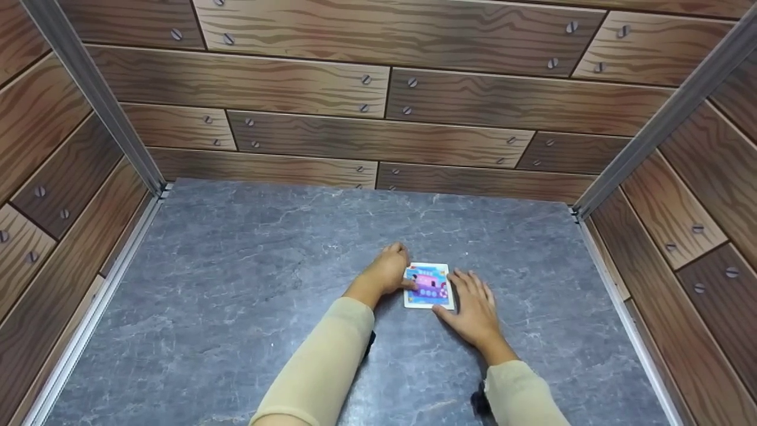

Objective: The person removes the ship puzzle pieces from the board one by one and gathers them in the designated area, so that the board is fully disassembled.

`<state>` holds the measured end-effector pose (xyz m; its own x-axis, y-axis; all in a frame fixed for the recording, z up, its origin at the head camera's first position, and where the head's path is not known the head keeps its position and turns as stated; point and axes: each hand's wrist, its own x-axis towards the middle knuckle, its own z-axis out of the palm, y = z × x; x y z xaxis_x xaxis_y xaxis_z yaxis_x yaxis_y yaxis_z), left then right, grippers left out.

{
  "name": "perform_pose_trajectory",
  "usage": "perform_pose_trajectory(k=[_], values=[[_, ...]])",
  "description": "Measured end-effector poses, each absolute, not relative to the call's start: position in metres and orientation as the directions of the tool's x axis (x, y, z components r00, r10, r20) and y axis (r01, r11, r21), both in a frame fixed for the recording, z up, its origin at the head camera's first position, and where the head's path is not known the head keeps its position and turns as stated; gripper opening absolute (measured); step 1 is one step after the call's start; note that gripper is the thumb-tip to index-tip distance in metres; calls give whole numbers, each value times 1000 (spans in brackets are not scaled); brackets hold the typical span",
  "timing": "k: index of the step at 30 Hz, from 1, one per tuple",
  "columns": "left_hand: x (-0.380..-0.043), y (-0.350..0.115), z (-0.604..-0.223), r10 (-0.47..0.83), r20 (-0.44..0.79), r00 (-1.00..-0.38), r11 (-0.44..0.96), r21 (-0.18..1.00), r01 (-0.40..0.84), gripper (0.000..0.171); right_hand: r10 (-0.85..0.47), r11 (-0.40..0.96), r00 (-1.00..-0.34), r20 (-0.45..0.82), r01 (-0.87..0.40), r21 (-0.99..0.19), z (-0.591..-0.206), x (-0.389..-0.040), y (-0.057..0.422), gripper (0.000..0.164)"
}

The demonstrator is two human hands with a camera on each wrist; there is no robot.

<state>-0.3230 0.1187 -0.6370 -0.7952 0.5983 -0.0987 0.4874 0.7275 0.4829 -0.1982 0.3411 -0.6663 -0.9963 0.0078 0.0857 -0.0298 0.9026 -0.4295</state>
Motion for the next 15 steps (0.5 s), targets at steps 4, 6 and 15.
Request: perform_pose_trajectory(k=[4,6,15], values=[[-327,119,-643,599,-98,-795,728,479,490,50,4,902,-996,93,-36,-430,-666,-198,341,86],[-324,117,-637,603,-97,-792,726,478,494,50,4,901,-995,95,-38,-433,-666,-198,341,87],[-311,112,-621,645,-25,-764,726,333,602,54,11,905,-995,99,-32,-425,-667,-198,340,85]])
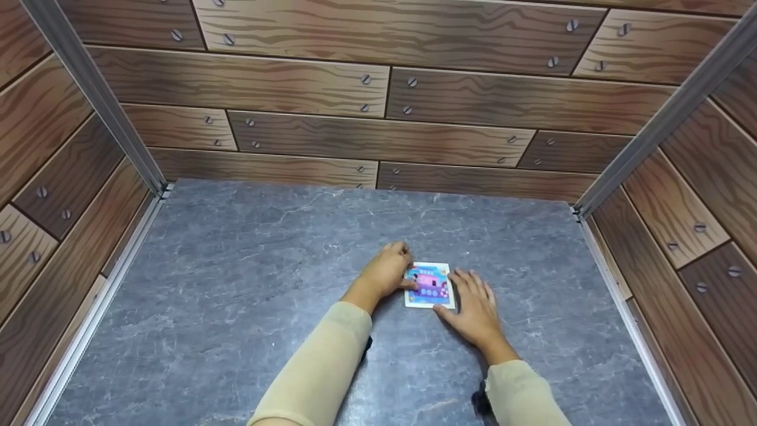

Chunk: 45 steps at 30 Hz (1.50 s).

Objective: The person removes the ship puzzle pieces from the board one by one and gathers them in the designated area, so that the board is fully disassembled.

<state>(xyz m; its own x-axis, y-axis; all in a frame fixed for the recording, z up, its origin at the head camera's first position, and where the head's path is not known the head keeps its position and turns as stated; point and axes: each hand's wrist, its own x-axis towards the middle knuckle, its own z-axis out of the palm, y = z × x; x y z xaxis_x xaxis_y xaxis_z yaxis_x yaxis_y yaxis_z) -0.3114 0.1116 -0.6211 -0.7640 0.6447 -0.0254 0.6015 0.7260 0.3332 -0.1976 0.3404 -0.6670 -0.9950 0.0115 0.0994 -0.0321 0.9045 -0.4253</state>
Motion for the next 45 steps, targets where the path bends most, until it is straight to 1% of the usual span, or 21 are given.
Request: perform_pose_trajectory(k=[5,12,16,23,28,32,37,42,45], values=[[-310,111,-621,662,10,-750,716,289,636,51,12,905,-997,82,-24,-425,-666,-198,340,86],[-311,112,-621,680,41,-732,695,281,661,48,21,903,-998,67,-10,-429,-667,-198,343,88],[-311,113,-622,673,49,-738,702,272,658,50,17,907,-997,72,-15,-422,-666,-198,344,88],[-309,114,-625,631,21,-776,745,263,613,57,15,906,-998,62,-12,-423,-666,-198,345,88],[-309,117,-623,617,-8,-787,761,263,593,56,14,911,-997,74,-18,-412,-666,-198,344,87],[-308,122,-617,598,-90,-796,782,283,556,53,12,912,-998,68,-17,-410,-667,-198,344,87],[-305,125,-604,574,-192,-796,806,307,506,50,9,900,-997,71,-23,-436,-668,-197,342,87],[-305,124,-601,593,-183,-784,792,307,528,38,3,898,-996,85,-35,-440,-668,-198,342,87],[-306,122,-603,595,-163,-787,784,331,525,39,4,900,-997,79,-31,-434,-667,-199,342,88]])
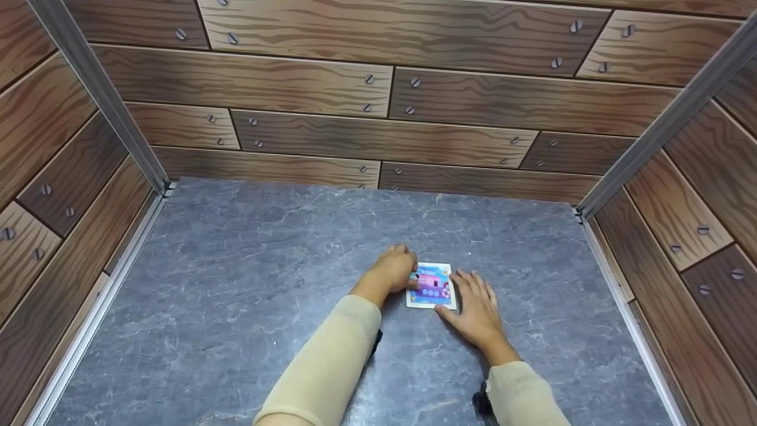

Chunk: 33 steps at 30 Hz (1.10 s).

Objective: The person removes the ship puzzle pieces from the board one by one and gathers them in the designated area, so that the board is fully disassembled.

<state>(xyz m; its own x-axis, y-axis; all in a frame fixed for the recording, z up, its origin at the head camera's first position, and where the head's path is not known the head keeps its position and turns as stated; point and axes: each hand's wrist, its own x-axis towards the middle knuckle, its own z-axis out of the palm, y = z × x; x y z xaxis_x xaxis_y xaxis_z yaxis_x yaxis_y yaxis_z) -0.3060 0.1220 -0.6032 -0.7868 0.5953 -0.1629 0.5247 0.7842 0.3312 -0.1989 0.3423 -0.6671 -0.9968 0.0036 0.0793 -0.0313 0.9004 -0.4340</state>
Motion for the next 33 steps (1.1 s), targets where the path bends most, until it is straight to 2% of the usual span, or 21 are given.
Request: perform_pose_trajectory(k=[10,19,24,28,33], values=[[-309,119,-613,595,-131,-793,769,379,515,51,3,902,-998,63,-24,-430,-667,-200,342,89],[-316,118,-623,596,-147,-790,751,451,483,50,5,904,-996,89,-33,-427,-667,-199,342,87],[-311,118,-613,585,-168,-794,761,451,465,52,11,899,-997,73,-22,-437,-666,-198,342,87],[-310,122,-608,570,-187,-800,781,425,457,47,11,897,-997,73,-22,-442,-666,-198,341,88],[-310,126,-601,558,-257,-789,789,459,409,38,6,896,-996,87,-33,-443,-666,-198,341,88]])
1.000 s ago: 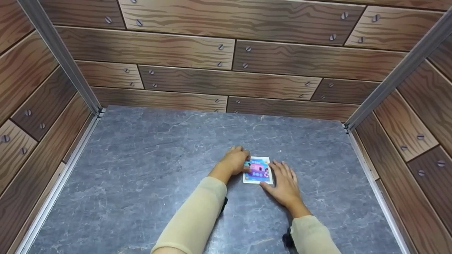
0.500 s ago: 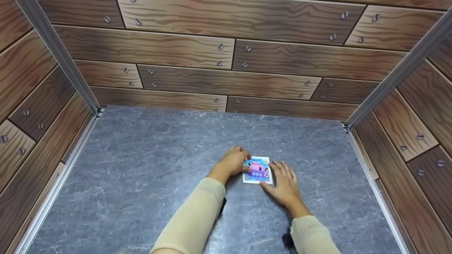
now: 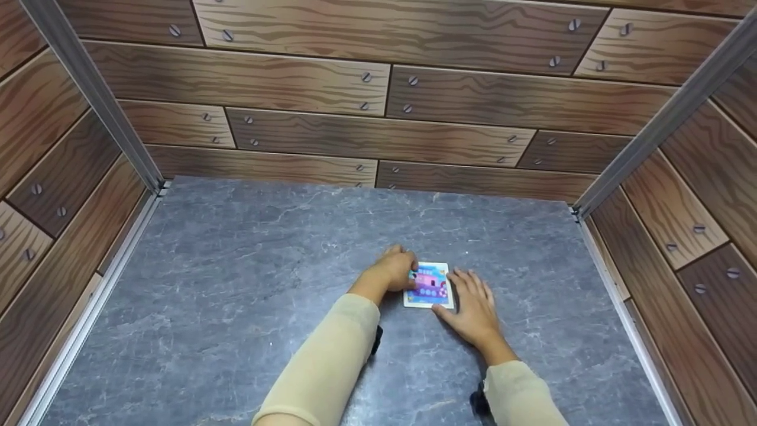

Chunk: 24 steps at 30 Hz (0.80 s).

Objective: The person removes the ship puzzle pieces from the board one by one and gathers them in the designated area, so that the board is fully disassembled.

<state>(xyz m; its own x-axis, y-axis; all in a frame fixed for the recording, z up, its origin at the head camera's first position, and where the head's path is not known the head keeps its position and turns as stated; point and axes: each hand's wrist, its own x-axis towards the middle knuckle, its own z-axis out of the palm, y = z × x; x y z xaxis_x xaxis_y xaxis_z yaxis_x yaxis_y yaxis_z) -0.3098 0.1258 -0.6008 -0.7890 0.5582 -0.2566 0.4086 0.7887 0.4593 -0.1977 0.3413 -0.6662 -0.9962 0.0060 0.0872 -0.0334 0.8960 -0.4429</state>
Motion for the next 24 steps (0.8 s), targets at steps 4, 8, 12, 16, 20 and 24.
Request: perform_pose_trajectory(k=[4,8,12,16,20,24], values=[[-311,125,-600,550,-269,-790,796,455,399,44,2,897,-996,90,-38,-441,-667,-197,340,88],[-310,125,-605,566,-220,-794,786,435,440,50,6,899,-995,100,-38,-436,-666,-197,340,86],[-305,131,-607,597,-183,-781,760,439,479,53,8,901,-997,81,-28,-433,-667,-198,342,88],[-301,141,-607,614,-166,-772,750,426,505,53,6,898,-998,68,-25,-439,-669,-197,342,88],[-302,150,-607,622,-156,-767,747,413,521,55,9,894,-998,70,-23,-447,-668,-197,342,87],[-303,156,-606,617,-146,-774,749,410,520,58,8,896,-997,81,-29,-443,-665,-197,342,88]])
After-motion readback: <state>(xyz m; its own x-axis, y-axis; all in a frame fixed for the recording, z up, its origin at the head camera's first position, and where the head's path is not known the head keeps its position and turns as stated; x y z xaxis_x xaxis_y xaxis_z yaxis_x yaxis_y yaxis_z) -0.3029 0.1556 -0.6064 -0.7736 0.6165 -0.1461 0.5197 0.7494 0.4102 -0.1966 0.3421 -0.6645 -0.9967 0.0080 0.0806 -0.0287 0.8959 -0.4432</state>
